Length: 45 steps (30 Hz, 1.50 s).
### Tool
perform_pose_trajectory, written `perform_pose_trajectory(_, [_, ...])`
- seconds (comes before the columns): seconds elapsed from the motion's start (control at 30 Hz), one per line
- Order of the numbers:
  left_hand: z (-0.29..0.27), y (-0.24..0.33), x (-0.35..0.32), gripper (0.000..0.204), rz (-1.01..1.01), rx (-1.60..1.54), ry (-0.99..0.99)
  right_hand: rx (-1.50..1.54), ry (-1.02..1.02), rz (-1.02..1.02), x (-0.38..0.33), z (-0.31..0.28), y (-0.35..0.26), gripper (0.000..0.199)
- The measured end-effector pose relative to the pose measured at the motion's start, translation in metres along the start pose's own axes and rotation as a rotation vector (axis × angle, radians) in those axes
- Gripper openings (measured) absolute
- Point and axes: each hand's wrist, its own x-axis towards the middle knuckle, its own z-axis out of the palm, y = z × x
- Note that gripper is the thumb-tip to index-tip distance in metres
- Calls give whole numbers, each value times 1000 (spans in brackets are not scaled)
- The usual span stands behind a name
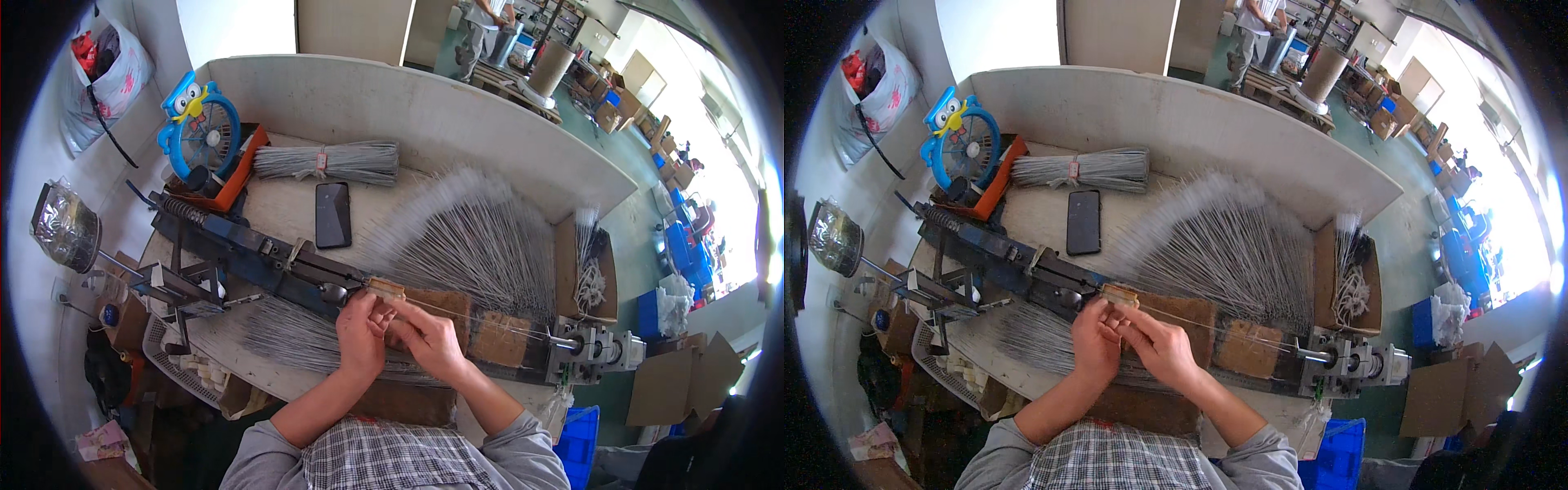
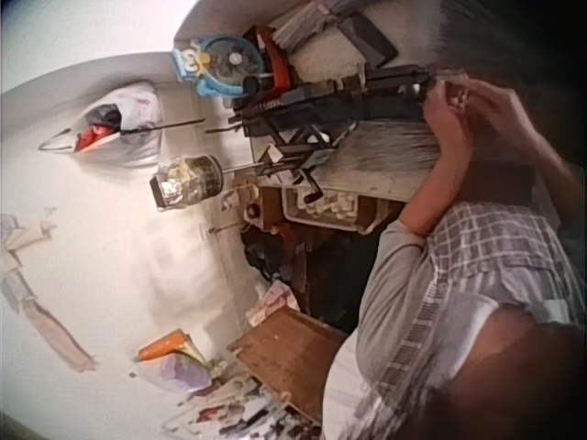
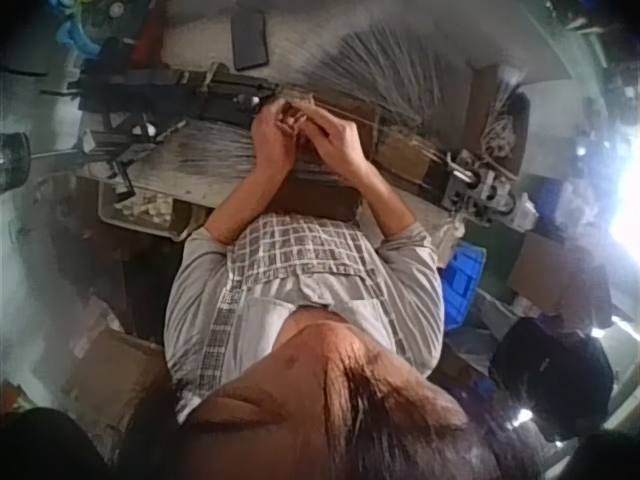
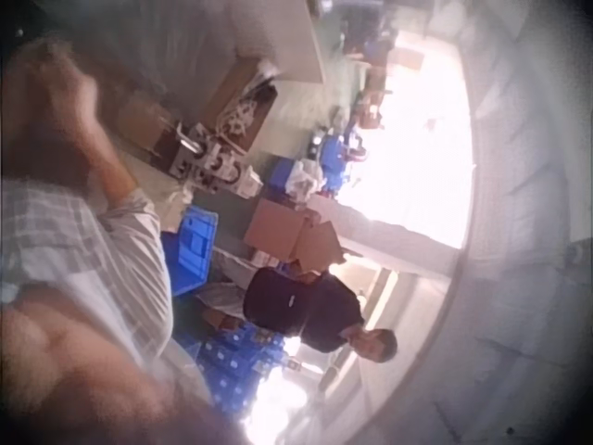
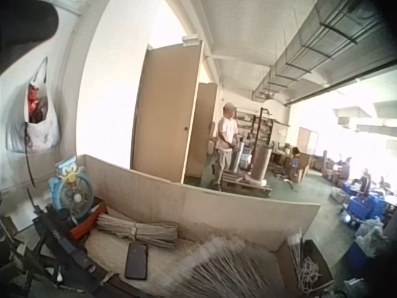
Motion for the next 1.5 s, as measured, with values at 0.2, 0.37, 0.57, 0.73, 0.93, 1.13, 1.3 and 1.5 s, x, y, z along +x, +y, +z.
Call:
perform_pose_trajectory(0.2, [9, 0, -4, 17, 8, 92, 45, -109, 83, 1, 9, -4, 0, 37])
perform_pose_trajectory(0.37, [9, -2, -4, 18, 36, 97, 72, -179, 87, -78, 8, -1, -6, 37])
perform_pose_trajectory(0.57, [5, -3, -5, 16, 9, 37, 52, -130, 77, -21, 8, -1, -4, 39])
perform_pose_trajectory(0.73, [-1, 0, -1, 14, 17, 44, 12, -217, 29, -11, 18, 4, -12, 39])
perform_pose_trajectory(0.93, [9, -2, 0, 13, 39, 13, 15, -234, 69, -41, 18, 1, -9, 39])
perform_pose_trajectory(1.13, [-10, -5, 5, 26, -8, 112, -9, -160, 4, 38, 13, -2, -3, 44])
perform_pose_trajectory(1.3, [5, 3, -9, 36, -32, 40, 0, -479, 139, -225, 3, -34, -33, 39])
perform_pose_trajectory(1.5, [3, 17, -4, 54, -168, -97, -21, -770, 86, -296, -6, -46, -2, 19])
